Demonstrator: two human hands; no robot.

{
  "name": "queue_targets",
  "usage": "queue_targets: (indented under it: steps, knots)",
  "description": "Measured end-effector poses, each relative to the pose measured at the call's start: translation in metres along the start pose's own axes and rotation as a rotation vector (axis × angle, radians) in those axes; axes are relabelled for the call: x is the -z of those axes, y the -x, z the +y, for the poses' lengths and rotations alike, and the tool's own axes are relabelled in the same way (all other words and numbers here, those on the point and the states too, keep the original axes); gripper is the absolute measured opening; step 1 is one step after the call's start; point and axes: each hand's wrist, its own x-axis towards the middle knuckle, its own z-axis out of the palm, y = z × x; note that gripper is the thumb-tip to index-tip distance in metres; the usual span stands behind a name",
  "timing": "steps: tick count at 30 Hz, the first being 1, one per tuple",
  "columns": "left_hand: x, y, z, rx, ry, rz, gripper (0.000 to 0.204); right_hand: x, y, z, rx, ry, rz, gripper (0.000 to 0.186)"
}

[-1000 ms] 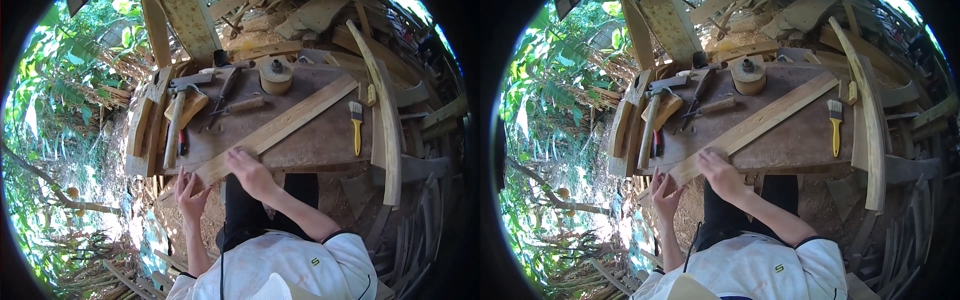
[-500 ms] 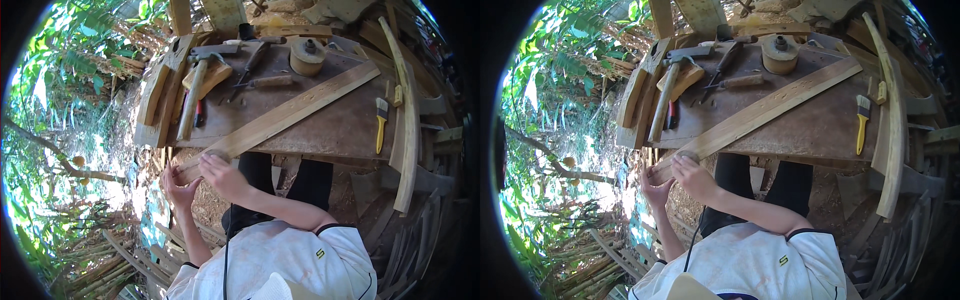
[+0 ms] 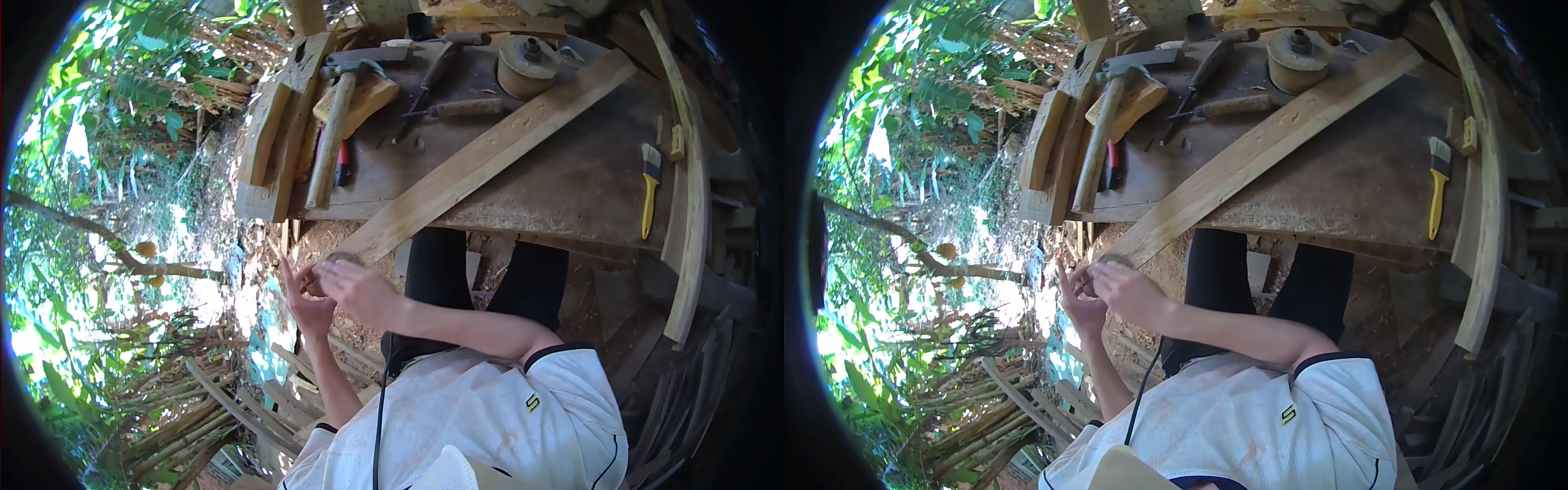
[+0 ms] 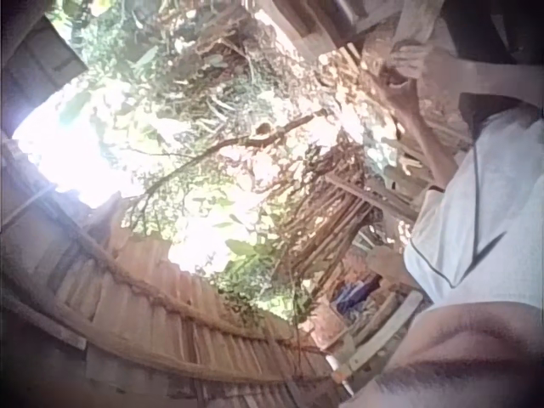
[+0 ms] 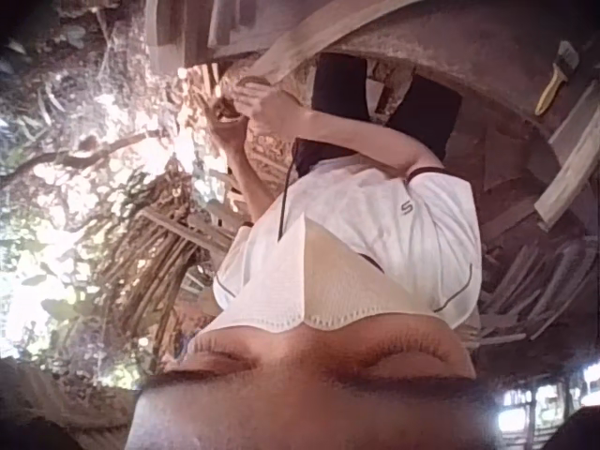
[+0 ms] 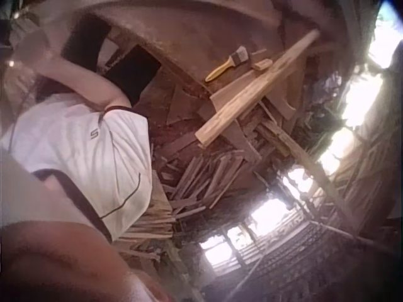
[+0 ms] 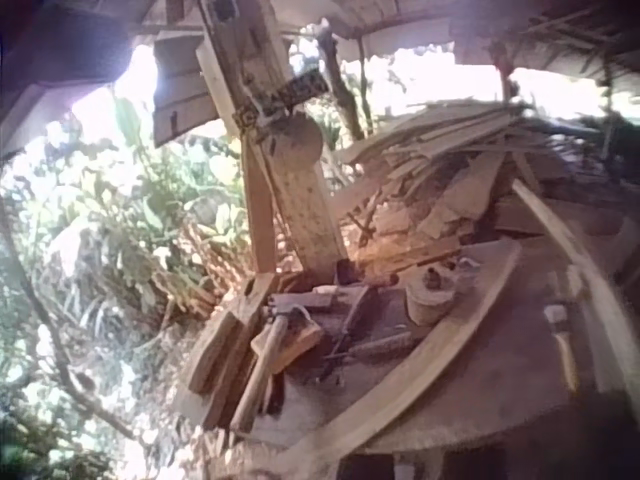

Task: The person uses a hammer and a chisel to carve a groove into a long wooden plank. They then smooth the plank's surface using a sanding block and finish by brushing away the sawdust with a paintbrush.

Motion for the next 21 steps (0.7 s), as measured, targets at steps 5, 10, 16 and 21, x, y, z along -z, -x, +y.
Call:
queue_targets:
  steps: [5,10,16,21]
  knots:
    - [0.008,0.006,-0.004,-0.050,-0.048,-0.027,0.130,0.049,0.012,0.049,-0.197,0.174,0.126,0.046]
    - [0.014,0.001,0.001,-0.025,-0.042,-0.042,0.122,0.039,0.011,0.039,-0.144,0.170,0.142,0.047]
    - [0.011,-0.016,0.029,-0.211,-0.301,-0.141,0.092,0.040,0.009,0.041,-0.143,0.197,0.117,0.045]
    - [0.015,-0.011,0.008,-0.134,-0.167,-0.135,0.083,0.104,0.016,0.078,-0.380,0.034,-0.052,0.044]
